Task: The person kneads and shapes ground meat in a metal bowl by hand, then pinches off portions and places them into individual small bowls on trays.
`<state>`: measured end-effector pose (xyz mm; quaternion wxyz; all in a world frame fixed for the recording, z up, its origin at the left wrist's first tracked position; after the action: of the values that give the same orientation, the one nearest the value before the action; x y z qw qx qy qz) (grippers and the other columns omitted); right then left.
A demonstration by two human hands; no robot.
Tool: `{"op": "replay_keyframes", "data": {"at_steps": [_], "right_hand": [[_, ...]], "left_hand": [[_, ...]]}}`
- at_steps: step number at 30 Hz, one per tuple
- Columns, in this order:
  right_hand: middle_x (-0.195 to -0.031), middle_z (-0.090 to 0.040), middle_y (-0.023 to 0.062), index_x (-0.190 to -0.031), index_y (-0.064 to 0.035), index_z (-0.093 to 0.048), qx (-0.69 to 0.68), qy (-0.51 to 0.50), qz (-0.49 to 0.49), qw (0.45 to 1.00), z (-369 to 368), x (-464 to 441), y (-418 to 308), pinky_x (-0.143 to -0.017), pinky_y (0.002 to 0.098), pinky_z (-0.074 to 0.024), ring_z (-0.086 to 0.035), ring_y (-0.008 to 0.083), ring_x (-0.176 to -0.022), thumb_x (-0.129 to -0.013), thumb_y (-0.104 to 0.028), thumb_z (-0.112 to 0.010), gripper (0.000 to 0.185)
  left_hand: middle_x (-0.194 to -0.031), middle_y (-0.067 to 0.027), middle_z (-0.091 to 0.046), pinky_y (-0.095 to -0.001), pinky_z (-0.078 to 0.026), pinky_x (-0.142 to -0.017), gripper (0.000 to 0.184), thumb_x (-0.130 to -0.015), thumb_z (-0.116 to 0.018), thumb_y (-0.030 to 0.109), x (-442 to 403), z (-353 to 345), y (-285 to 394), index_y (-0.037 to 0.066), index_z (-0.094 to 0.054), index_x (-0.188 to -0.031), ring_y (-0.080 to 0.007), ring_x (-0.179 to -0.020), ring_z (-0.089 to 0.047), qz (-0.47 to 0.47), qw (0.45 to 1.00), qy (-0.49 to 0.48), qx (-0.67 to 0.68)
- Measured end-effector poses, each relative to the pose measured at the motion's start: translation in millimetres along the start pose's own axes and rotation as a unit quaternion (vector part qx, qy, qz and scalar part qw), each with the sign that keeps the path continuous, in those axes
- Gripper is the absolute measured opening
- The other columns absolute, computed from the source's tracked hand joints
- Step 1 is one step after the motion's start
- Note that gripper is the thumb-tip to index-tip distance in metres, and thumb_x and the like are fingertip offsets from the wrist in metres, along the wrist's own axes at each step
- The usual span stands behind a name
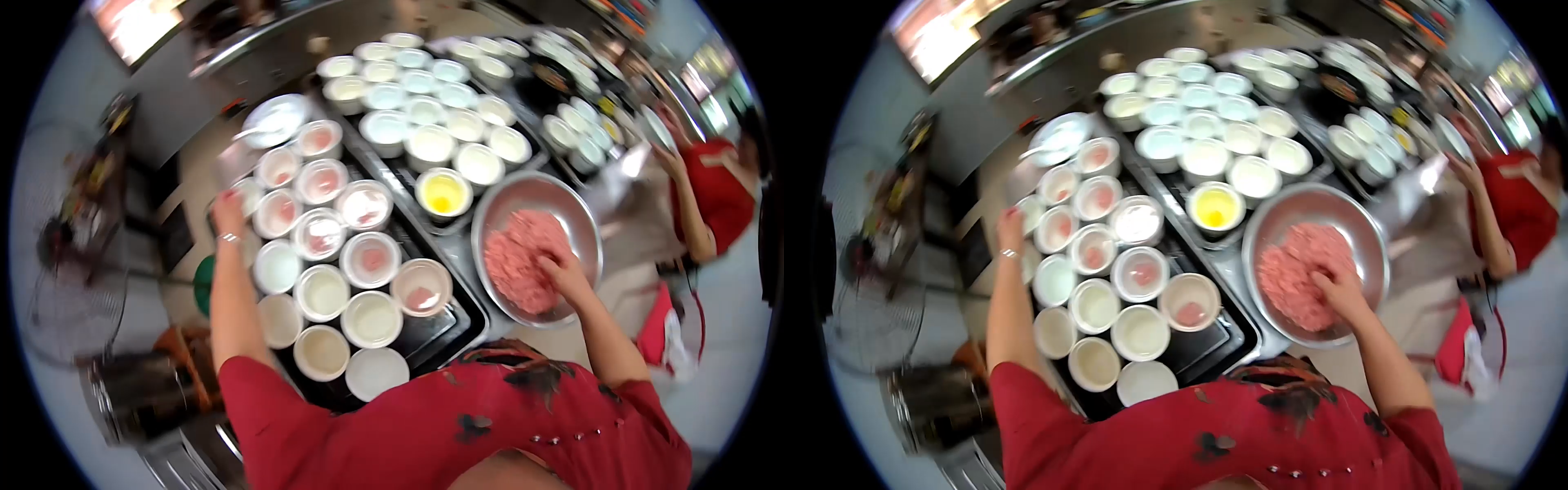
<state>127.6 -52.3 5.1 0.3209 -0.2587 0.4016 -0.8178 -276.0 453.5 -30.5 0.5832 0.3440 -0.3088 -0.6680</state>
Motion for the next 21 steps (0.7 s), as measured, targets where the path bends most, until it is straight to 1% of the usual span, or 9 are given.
{"op": "replay_keyframes", "data": {"at_steps": [1, 3, 7, 9, 11, 13, 16, 18, 21], "right_hand": [[-0.085, -0.057, 0.0029, -0.101, -0.007, -0.056, -0.026, -0.016, -0.048, 0.998, 0, 6, 7, -0.065, 0.0234, -0.0442, -0.052, 0.0094, -0.076, -0.076, -0.011, -0.055, 0.026], [-0.084, -0.057, 0.0029, -0.102, -0.0083, -0.056, 0.0, -0.03, -0.063, 0.998, 2, 11, 14, -0.064, 0.0229, -0.0439, -0.051, 0.0079, -0.073, -0.075, -0.01, -0.056, 0.028], [-0.084, -0.058, 0.0071, -0.104, -0.0084, -0.055, 0.071, -0.04, -0.051, 0.995, 7, 12, 5, -0.066, 0.0259, -0.045, -0.054, 0.0124, -0.075, -0.073, -0.011, -0.056, 0.031], [-0.09, -0.054, 0.0102, -0.111, -0.0099, -0.049, 0.179, -0.048, 0.121, 0.975, -2, 11, -9, -0.067, 0.0283, -0.0452, -0.053, 0.0167, -0.073, -0.072, -0.011, -0.057, 0.039], [-0.1, -0.05, 0.013, -0.113, -0.0086, -0.046, 0.233, -0.069, 0.148, 0.959, -16, 8, -15, -0.07, 0.0319, -0.045, -0.054, 0.0216, -0.077, -0.071, -0.013, -0.059, 0.045], [-0.109, -0.046, 0.0158, -0.116, -0.0073, -0.043, 0.284, -0.093, 0.183, 0.937, -32, -1, -26, -0.072, 0.0355, -0.0449, -0.055, 0.0265, -0.082, -0.069, -0.016, -0.061, 0.051], [-0.121, -0.035, 0.0177, -0.117, -0.0026, -0.038, 0.341, -0.147, 0.143, 0.918, -61, -22, -26, -0.075, 0.0397, -0.0434, -0.053, 0.0305, -0.09, -0.067, -0.021, -0.062, 0.059], [-0.112, -0.047, 0.0151, -0.109, 0.0014, -0.046, 0.361, -0.164, 0.089, 0.914, -72, -40, -16, -0.076, 0.0404, -0.044, -0.053, 0.031, -0.093, -0.069, -0.022, -0.061, 0.049], [-0.097, -0.057, 0.0142, -0.091, -0.0001, -0.058, 0.384, -0.209, 0.102, 0.893, -87, -61, -7, -0.072, 0.0412, -0.0451, -0.055, 0.029, -0.089, -0.067, -0.024, -0.062, 0.033]], "left_hand": [[-0.082, -0.0115, -0.059, -0.0317, -0.044, -0.067, 0.024, -0.071, -0.054, 0.012, -17, -3, -7, 0.0, -0.056, -0.091, -0.0219, -0.072, -0.055, -0.058, 0.987, 0.014, -0.15], [-0.079, -0.0176, -0.058, -0.0377, -0.045, -0.067, 0.017, -0.07, -0.051, 0.004, -24, -15, 1, -0.001, -0.057, -0.086, -0.0298, -0.073, -0.057, -0.167, 0.964, 0.014, -0.207], [-0.09, -0.0147, -0.048, -0.0311, -0.043, -0.073, 0.02, -0.07, -0.051, 0.001, -28, -26, -13, 0.0, -0.055, -0.089, -0.024, -0.076, -0.052, -0.166, 0.945, -0.041, -0.278], [-0.094, -0.0153, -0.048, -0.0311, -0.042, -0.075, 0.021, -0.07, -0.052, 0.003, -23, -30, -9, 0.0, -0.055, -0.091, -0.0252, -0.078, -0.052, -0.166, 0.945, -0.059, -0.275], [-0.096, -0.0157, -0.047, -0.0313, -0.041, -0.077, 0.022, -0.07, -0.053, 0.004, -13, -31, -1, 0.0, -0.055, -0.092, -0.0262, -0.081, -0.052, -0.154, 0.947, -0.067, -0.273], [-0.099, -0.0156, -0.047, -0.0324, -0.039, -0.082, 0.025, -0.071, -0.053, 0.006, 7, -25, 31, -0.001, -0.054, -0.095, -0.028, -0.088, -0.05, -0.287, 0.906, 0.047, -0.307], [-0.1, -0.0114, -0.051, -0.031, -0.037, -0.083, 0.028, -0.073, -0.055, 0.007, 46, -36, 68, 0.0, -0.052, -0.1, -0.0215, -0.094, -0.049, -0.166, 0.985, -0.046, -0.012], [-0.102, -0.0079, -0.052, -0.0283, -0.037, -0.083, 0.029, -0.075, -0.055, 0.006, 102, -60, 99, 0.001, -0.051, -0.103, -0.0165, -0.095, -0.048, 0.017, 0.939, -0.224, 0.261], [-0.107, -0.0064, -0.051, -0.0267, -0.035, -0.087, 0.03, -0.076, -0.054, 0.004, 188, -74, 159, 0.001, -0.05, -0.106, -0.015, -0.099, -0.047, -0.05, 0.935, -0.224, 0.269]]}}
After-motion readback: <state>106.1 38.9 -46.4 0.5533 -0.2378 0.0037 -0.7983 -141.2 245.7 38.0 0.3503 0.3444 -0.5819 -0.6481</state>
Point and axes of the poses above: each hand's wrist, its own x-axis away from the middle knuckle, its own z-axis out of the back of the hand, y = z × x, the point moved 7 cm from there along -x, towards the middle knuckle
